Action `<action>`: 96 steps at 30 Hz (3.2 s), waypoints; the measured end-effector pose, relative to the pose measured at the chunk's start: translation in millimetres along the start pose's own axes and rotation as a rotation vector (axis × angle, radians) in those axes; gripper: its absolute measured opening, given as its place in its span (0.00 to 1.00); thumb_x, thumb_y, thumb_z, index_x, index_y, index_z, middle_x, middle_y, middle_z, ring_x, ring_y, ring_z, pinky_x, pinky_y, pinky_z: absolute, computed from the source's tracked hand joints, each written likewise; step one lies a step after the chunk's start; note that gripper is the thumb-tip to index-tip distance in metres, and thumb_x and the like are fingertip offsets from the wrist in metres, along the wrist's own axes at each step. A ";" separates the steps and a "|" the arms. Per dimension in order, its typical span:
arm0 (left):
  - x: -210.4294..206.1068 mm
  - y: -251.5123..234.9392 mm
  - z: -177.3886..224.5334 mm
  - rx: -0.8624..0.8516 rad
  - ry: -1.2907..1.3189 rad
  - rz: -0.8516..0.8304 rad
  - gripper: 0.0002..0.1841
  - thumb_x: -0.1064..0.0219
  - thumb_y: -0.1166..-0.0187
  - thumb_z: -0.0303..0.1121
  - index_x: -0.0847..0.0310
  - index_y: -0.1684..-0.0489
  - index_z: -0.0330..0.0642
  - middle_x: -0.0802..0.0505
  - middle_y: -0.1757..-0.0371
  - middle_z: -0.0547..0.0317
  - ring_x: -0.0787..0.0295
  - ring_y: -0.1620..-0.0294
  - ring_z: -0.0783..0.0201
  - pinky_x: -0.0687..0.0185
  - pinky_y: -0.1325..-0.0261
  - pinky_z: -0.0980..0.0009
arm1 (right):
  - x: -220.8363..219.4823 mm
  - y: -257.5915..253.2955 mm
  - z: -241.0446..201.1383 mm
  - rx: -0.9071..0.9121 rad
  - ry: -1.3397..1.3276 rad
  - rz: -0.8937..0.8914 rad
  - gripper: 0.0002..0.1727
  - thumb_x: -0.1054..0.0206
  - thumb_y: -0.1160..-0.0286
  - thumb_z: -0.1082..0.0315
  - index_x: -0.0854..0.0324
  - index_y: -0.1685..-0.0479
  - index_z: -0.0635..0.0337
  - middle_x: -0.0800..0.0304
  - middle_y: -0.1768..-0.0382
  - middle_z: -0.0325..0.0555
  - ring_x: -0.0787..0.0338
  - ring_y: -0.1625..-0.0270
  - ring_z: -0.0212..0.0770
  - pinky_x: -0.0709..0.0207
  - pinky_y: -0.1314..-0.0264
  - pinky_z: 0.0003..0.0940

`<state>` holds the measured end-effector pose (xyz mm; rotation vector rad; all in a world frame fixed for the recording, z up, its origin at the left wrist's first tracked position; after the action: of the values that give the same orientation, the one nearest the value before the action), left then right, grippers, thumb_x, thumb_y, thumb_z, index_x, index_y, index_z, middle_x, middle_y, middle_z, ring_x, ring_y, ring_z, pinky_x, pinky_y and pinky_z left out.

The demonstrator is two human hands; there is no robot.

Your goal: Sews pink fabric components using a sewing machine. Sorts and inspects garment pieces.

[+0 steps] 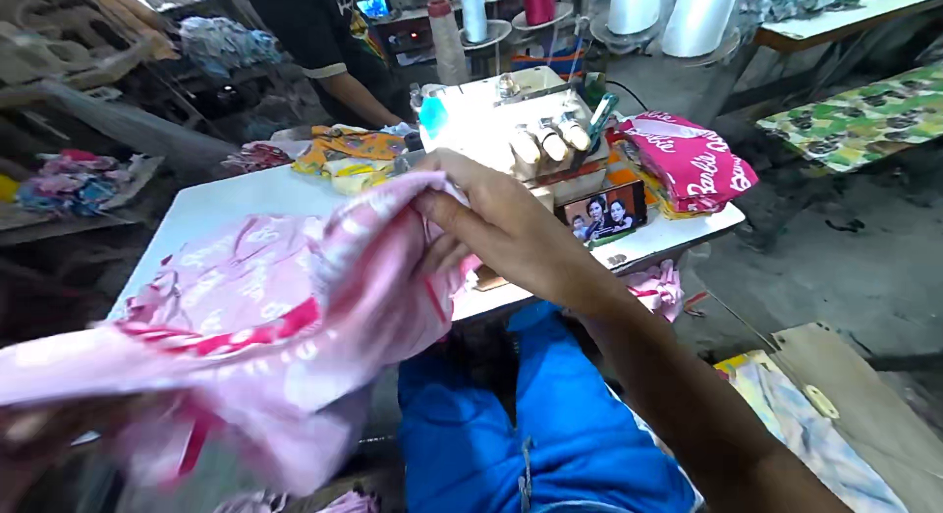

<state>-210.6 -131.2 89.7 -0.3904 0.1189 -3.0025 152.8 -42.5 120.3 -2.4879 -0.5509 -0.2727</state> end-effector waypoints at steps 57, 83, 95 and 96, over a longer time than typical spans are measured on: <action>2.1 -107.0 -130.6 -0.140 -0.922 0.284 0.23 0.33 0.16 0.40 0.20 0.30 0.33 0.22 0.25 0.29 0.29 0.26 0.24 0.36 0.30 0.26 | -161.4 -50.2 186.0 -0.216 0.149 -0.001 0.06 0.27 0.27 0.75 0.14 0.56 0.68 0.17 0.59 0.57 0.14 0.59 0.48 0.18 0.55 0.43; 6.1 -106.0 -146.0 -0.126 -0.817 0.269 0.27 0.28 0.23 0.50 0.17 0.34 0.39 0.26 0.18 0.38 0.35 0.19 0.31 0.42 0.24 0.29 | -158.5 -51.5 176.1 0.051 0.109 0.049 0.10 0.21 0.37 0.73 0.18 0.69 0.66 0.19 0.65 0.52 0.17 0.59 0.44 0.22 0.57 0.36; 2.7 -108.7 -144.8 -0.122 -0.857 0.269 0.24 0.34 0.19 0.50 0.15 0.48 0.33 0.25 0.19 0.36 0.34 0.19 0.30 0.43 0.25 0.28 | -160.3 -48.8 177.4 -0.159 0.354 0.109 0.11 0.23 0.28 0.70 0.15 0.58 0.71 0.15 0.60 0.59 0.11 0.58 0.54 0.16 0.55 0.50; 2.4 -108.7 -143.5 -0.138 -0.837 0.284 0.23 0.36 0.18 0.50 0.14 0.49 0.33 0.24 0.20 0.38 0.33 0.20 0.32 0.42 0.24 0.29 | -161.4 -49.4 180.6 -0.172 0.373 0.102 0.12 0.24 0.28 0.71 0.16 0.55 0.71 0.14 0.57 0.61 0.10 0.55 0.56 0.15 0.53 0.52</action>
<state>-260.9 -14.7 -38.0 -1.4444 0.2709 -2.3273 -0.3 45.7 -52.6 -2.5296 -0.2539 -0.7520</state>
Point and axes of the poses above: each hand's wrist, its own y-axis away from the middle knuckle, its own x-axis out of the back of the hand, z = x × y, the point moved 8 cm from there along -y, towards the middle knuckle
